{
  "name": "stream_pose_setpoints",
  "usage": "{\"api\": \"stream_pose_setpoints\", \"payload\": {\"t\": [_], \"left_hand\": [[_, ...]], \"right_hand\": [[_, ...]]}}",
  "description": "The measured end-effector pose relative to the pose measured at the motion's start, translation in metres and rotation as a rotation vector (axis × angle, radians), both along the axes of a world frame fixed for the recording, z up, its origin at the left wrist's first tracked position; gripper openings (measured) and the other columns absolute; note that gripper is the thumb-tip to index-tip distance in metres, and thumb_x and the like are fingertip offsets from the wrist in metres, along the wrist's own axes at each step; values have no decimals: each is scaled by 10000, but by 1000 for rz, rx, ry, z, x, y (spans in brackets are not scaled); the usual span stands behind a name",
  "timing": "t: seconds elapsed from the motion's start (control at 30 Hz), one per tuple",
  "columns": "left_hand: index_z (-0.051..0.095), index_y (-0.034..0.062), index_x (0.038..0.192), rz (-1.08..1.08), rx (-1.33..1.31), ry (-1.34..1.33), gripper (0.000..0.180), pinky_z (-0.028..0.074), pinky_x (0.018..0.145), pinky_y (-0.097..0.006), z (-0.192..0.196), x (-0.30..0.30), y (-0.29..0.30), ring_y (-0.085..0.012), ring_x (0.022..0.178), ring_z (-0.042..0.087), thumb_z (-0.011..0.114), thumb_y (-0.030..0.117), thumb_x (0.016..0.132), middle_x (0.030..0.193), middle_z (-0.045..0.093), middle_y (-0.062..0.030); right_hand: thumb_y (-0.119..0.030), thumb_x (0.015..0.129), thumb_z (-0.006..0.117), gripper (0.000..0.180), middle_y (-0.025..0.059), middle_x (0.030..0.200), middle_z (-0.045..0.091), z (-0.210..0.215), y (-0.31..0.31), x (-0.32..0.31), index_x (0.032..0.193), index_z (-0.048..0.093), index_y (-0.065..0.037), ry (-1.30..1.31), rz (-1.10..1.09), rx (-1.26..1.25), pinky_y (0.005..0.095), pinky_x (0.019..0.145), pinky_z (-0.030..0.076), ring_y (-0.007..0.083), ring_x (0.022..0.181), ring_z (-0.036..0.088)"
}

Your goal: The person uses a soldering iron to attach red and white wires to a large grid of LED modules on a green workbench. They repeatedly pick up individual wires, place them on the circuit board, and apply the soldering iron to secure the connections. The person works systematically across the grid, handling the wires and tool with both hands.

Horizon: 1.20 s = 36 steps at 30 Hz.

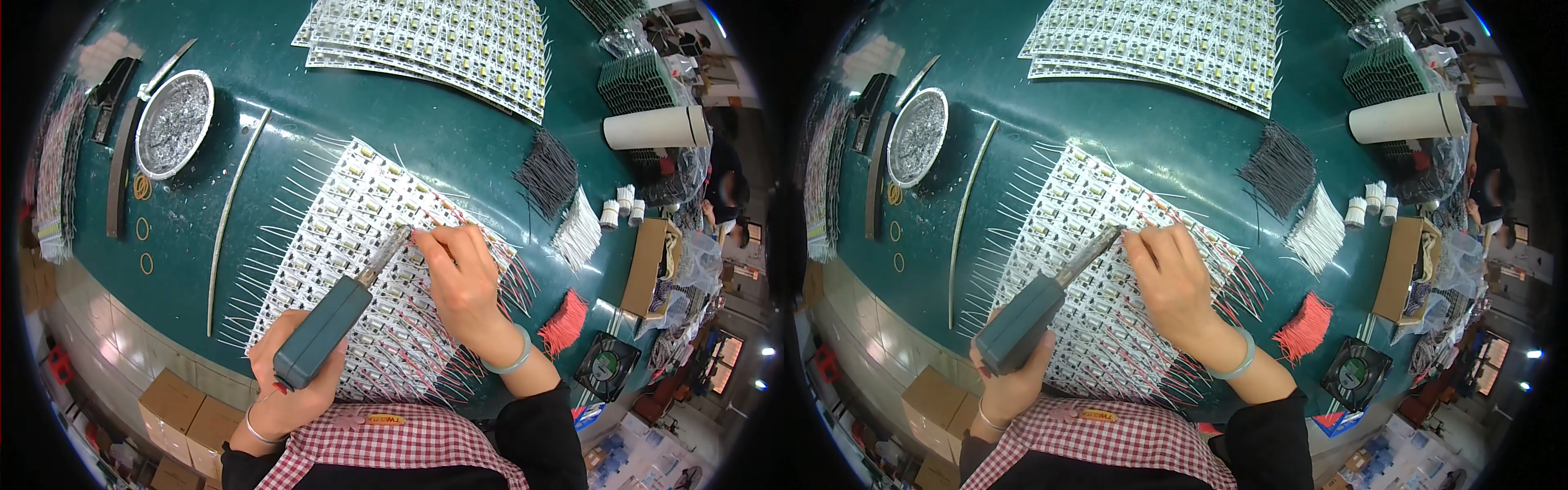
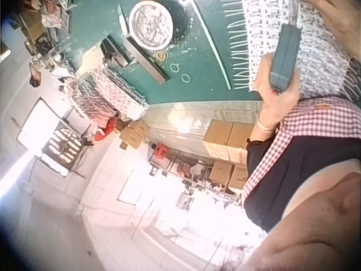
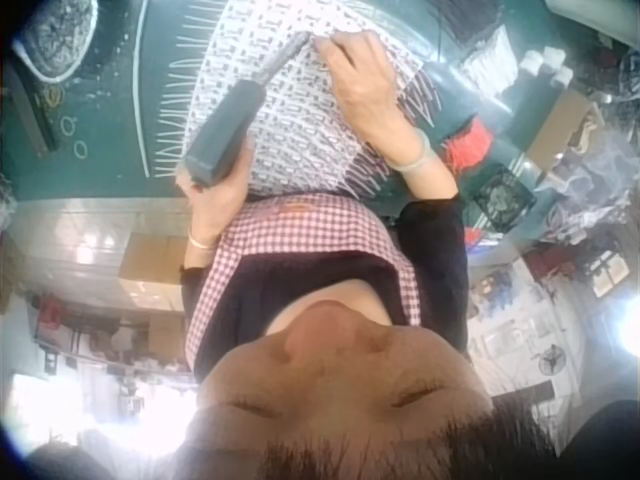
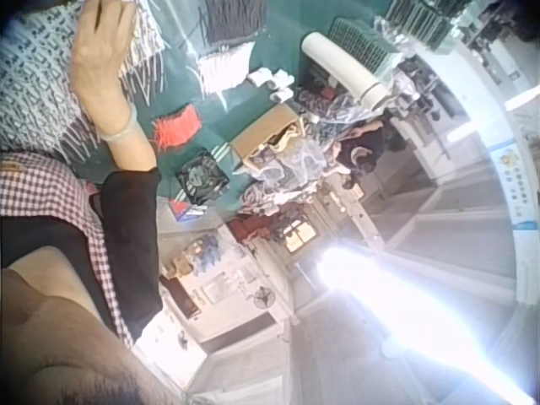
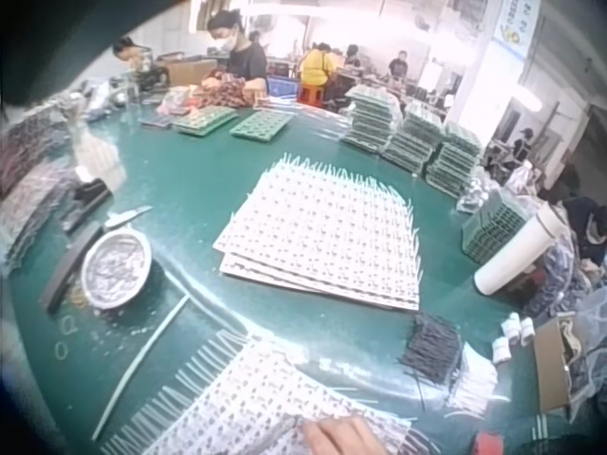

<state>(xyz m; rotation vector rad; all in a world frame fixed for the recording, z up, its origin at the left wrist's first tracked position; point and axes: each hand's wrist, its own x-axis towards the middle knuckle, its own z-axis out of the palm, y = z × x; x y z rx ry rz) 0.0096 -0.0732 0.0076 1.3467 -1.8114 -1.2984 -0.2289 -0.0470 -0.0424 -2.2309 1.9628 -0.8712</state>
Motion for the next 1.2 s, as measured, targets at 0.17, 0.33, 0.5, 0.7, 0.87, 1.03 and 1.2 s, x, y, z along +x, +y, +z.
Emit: {"api": "stream_pose_setpoints", "payload": {"t": [0.17, 0.33, 0.5, 0.7, 0.87, 1.03, 1.2], "left_hand": [[659, -36, 922, -5, -4, 8, 196, 496, 630, -269, -5, 1, 1, -147, 681, 646, 771, -29, 761, 812, 658, -103], [670, -39, 893, -35, -49, -25, 181, 490, 605, -275, -3, 5, 1, -167, 671, 644, 770, -33, 743, 820, 652, -109], [706, -52, 907, -16, -87, -12, 179, 517, 622, -286, 1, 8, 2, -195, 683, 663, 760, -50, 736, 855, 667, -128], [717, -68, 937, -20, -85, -5, 192, 544, 670, -288, 4, 9, 2, -205, 716, 685, 752, -59, 749, 904, 689, -149], [694, -68, 941, -27, -49, 4, 180, 534, 679, -280, 2, 6, 1, -179, 730, 681, 749, -58, 769, 894, 691, -140], [676, -50, 928, -38, -79, 25, 177, 516, 656, -277, -7, 5, 2, -168, 714, 667, 746, -63, 766, 863, 681, -124], [678, -40, 901, -75, -130, 6, 172, 514, 646, -292, -9, 5, 1, -194, 710, 664, 751, -67, 747, 848, 674, -125]], "right_hand": [[13, 734, 637, 371, 127, 999, 601, 0, 0, 1, 1102, 647, 48, 6, -6, 8, 362, 709, 497, 284, 852, 563], [15, 739, 633, 365, 127, 1008, 603, 0, 0, 1, 1103, 648, 45, 17, -11, 17, 368, 715, 500, 283, 861, 565], [18, 747, 636, 353, 124, 1000, 605, 1, 0, 2, 1099, 651, 39, 12, -18, 15, 368, 713, 500, 282, 857, 569], [16, 747, 642, 341, 122, 985, 604, 0, -1, 2, 1087, 652, 39, 17, -22, 0, 367, 708, 500, 282, 847, 573], [22, 742, 644, 340, 127, 978, 604, -1, 0, 2, 1081, 651, 44, 20, -23, -18, 368, 704, 500, 284, 843, 574], [27, 732, 644, 349, 129, 983, 607, -2, -1, 2, 1080, 652, 47, 14, -18, -19, 370, 703, 501, 286, 845, 576], [27, 727, 646, 356, 127, 986, 610, -2, 0, 2, 1082, 654, 46, 16, -19, -13, 368, 697, 503, 284, 850, 578]]}}
